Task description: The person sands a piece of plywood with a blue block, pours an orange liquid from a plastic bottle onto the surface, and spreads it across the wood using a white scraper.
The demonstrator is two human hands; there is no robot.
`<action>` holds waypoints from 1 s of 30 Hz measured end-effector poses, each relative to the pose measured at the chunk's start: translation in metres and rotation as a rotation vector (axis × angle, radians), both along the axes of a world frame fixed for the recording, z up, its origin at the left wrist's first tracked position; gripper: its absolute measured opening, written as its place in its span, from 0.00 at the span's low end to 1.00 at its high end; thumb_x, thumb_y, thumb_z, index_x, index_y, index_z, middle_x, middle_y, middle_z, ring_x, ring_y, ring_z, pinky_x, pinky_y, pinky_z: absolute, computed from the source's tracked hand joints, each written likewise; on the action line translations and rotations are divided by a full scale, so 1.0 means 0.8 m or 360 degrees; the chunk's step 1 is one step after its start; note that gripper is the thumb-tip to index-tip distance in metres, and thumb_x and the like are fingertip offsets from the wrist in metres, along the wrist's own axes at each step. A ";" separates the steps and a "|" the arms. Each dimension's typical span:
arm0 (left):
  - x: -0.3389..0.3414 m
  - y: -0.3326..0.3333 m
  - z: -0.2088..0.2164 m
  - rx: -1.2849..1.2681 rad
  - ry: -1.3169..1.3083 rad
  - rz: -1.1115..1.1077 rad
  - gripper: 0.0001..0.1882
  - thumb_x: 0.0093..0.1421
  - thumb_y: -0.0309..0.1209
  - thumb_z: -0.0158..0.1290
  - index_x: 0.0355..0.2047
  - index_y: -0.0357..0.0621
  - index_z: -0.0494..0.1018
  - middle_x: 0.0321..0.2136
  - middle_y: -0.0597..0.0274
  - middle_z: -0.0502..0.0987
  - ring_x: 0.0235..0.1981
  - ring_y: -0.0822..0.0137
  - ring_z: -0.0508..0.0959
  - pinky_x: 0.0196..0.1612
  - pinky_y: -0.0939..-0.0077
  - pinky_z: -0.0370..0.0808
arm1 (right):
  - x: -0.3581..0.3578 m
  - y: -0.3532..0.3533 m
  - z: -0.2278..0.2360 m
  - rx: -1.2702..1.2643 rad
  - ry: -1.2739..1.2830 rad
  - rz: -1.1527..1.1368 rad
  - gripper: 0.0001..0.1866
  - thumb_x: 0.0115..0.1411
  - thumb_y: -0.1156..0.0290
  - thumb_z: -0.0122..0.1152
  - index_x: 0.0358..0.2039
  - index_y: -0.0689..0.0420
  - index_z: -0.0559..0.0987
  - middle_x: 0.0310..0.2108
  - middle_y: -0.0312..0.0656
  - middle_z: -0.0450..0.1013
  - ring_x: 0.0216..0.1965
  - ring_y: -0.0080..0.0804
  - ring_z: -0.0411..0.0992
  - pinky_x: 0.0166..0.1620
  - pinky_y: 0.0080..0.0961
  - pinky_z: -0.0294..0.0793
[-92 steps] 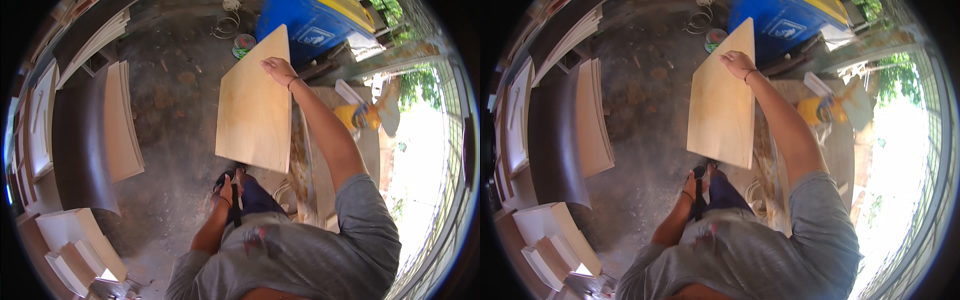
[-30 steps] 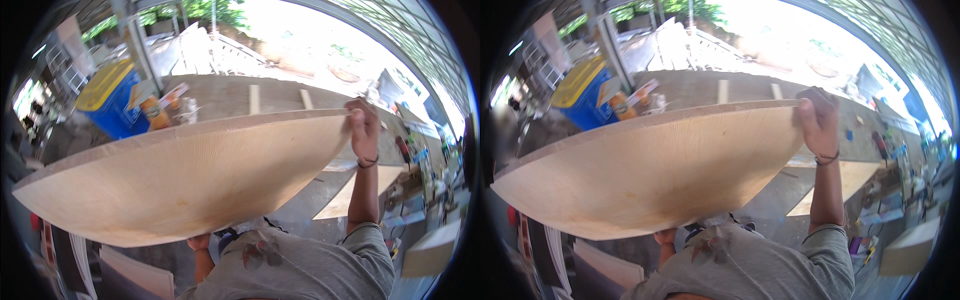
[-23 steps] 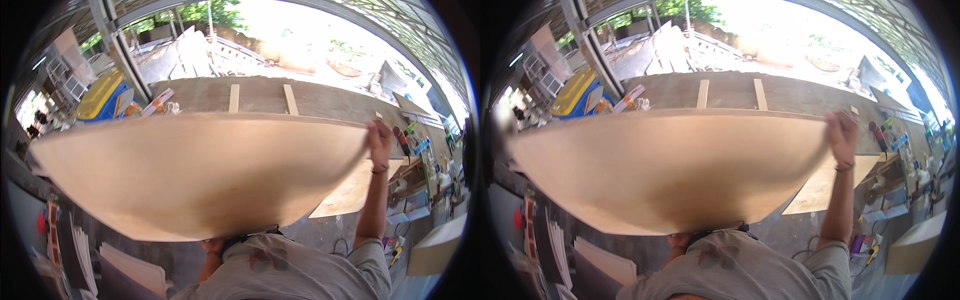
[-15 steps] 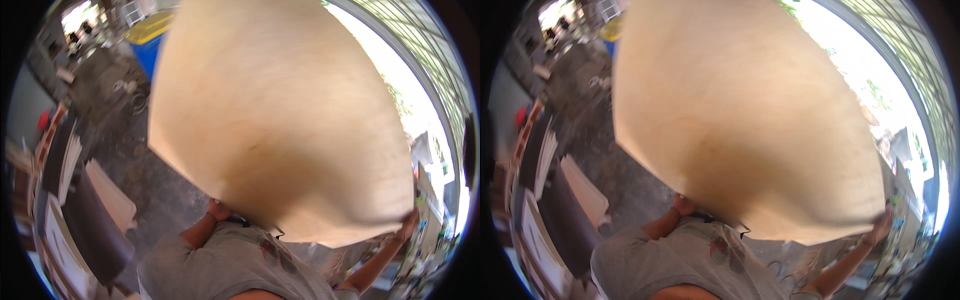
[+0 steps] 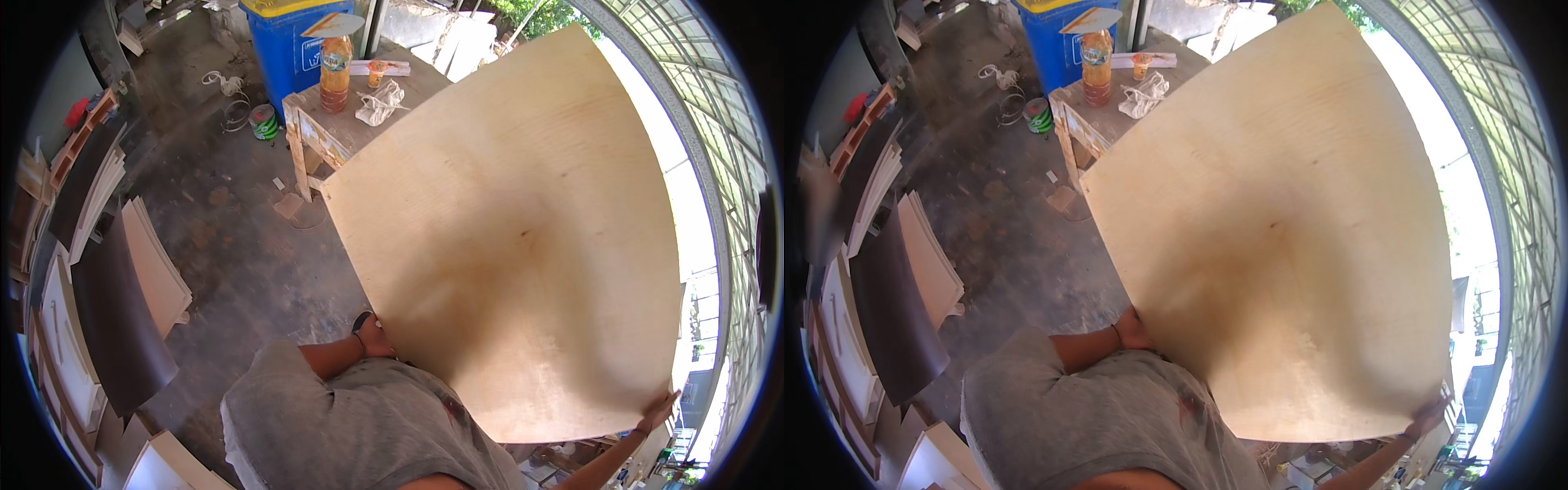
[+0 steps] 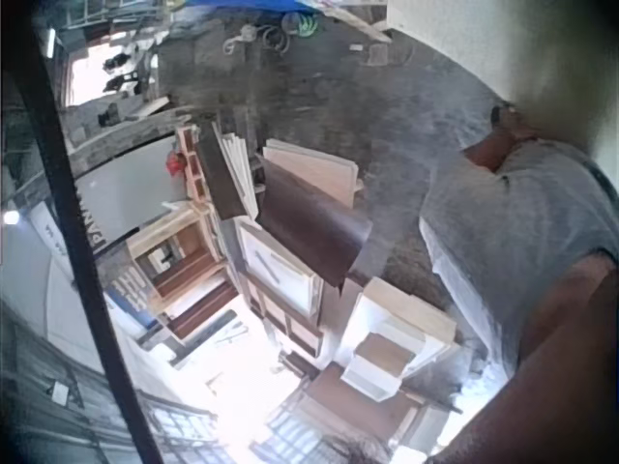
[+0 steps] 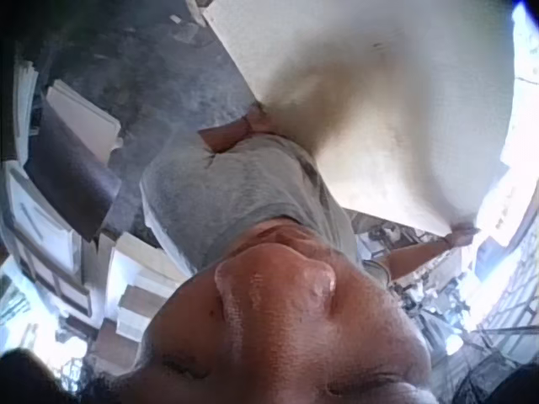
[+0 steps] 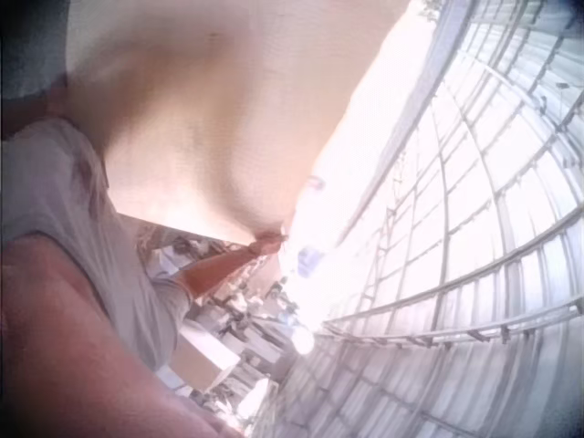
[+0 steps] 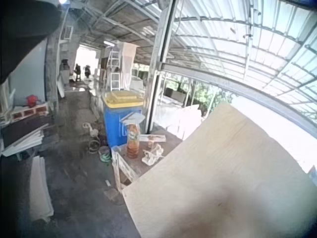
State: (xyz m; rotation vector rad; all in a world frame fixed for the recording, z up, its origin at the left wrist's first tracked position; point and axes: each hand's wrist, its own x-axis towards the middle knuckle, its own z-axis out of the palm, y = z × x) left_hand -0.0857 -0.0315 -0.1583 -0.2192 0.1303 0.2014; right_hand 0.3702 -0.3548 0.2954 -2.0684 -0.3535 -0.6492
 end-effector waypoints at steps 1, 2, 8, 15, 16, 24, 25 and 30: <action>0.007 0.005 0.004 -0.0023 -0.0006 -0.0011 0.38 0.56 0.59 0.32 0.59 0.47 0.55 0.61 0.54 0.54 0.61 0.51 0.54 0.59 0.48 0.51 | 0.042 -0.008 0.001 -0.0271 -0.0028 0.0014 0.30 0.62 0.45 0.39 0.26 0.61 0.75 0.21 0.34 0.66 0.23 0.22 0.59 0.29 0.22 0.60; 0.010 0.007 0.009 -0.0040 0.0006 -0.0014 0.38 0.56 0.59 0.32 0.60 0.47 0.55 0.61 0.54 0.53 0.61 0.51 0.54 0.59 0.47 0.50 | 0.078 -0.010 -0.002 -0.0393 -0.0004 0.0077 0.31 0.62 0.45 0.39 0.29 0.62 0.77 0.23 0.35 0.69 0.25 0.22 0.62 0.32 0.22 0.63; 0.013 0.010 0.063 -0.0146 0.0044 0.0159 0.38 0.55 0.58 0.33 0.60 0.46 0.55 0.61 0.53 0.53 0.61 0.50 0.54 0.58 0.44 0.50 | 0.226 0.151 -0.061 -0.0362 0.0190 0.0416 0.29 0.62 0.45 0.41 0.22 0.58 0.77 0.17 0.29 0.65 0.18 0.17 0.58 0.21 0.17 0.55; 0.053 -0.026 0.050 -0.0149 0.0179 0.0392 0.35 0.57 0.55 0.34 0.59 0.46 0.56 0.60 0.53 0.56 0.60 0.50 0.56 0.58 0.45 0.51 | 0.293 0.312 -0.113 -0.0621 0.0360 0.0613 0.32 0.60 0.46 0.42 0.15 0.64 0.70 0.11 0.35 0.61 0.16 0.25 0.58 0.23 0.29 0.59; 0.060 -0.030 0.048 -0.0160 0.0205 0.0406 0.35 0.57 0.55 0.34 0.59 0.46 0.56 0.60 0.53 0.56 0.60 0.50 0.56 0.58 0.45 0.51 | 0.305 0.325 -0.122 -0.0634 0.0378 0.0670 0.33 0.60 0.45 0.42 0.15 0.64 0.70 0.11 0.35 0.62 0.16 0.26 0.58 0.23 0.29 0.60; 0.098 -0.065 0.036 -0.0093 0.0465 0.0434 0.32 0.58 0.52 0.34 0.57 0.46 0.59 0.58 0.53 0.59 0.58 0.50 0.59 0.56 0.44 0.53 | 0.368 0.407 -0.203 -0.1005 0.0496 0.0658 0.38 0.53 0.33 0.41 0.13 0.60 0.69 0.13 0.39 0.62 0.21 0.29 0.60 0.30 0.29 0.60; 0.103 -0.067 0.037 -0.0101 0.0496 0.0441 0.32 0.58 0.52 0.34 0.57 0.46 0.59 0.58 0.53 0.59 0.58 0.50 0.59 0.56 0.44 0.53 | 0.375 0.414 -0.209 -0.1070 0.0534 0.0653 0.36 0.53 0.34 0.42 0.15 0.59 0.72 0.14 0.38 0.65 0.23 0.30 0.62 0.35 0.29 0.61; 0.122 -0.077 0.035 -0.0140 0.0527 0.0465 0.31 0.57 0.51 0.34 0.56 0.47 0.60 0.58 0.54 0.60 0.57 0.50 0.60 0.56 0.45 0.54 | 0.394 0.428 -0.233 -0.1090 0.0769 0.0770 0.36 0.52 0.35 0.44 0.25 0.61 0.79 0.17 0.40 0.70 0.26 0.30 0.67 0.36 0.28 0.64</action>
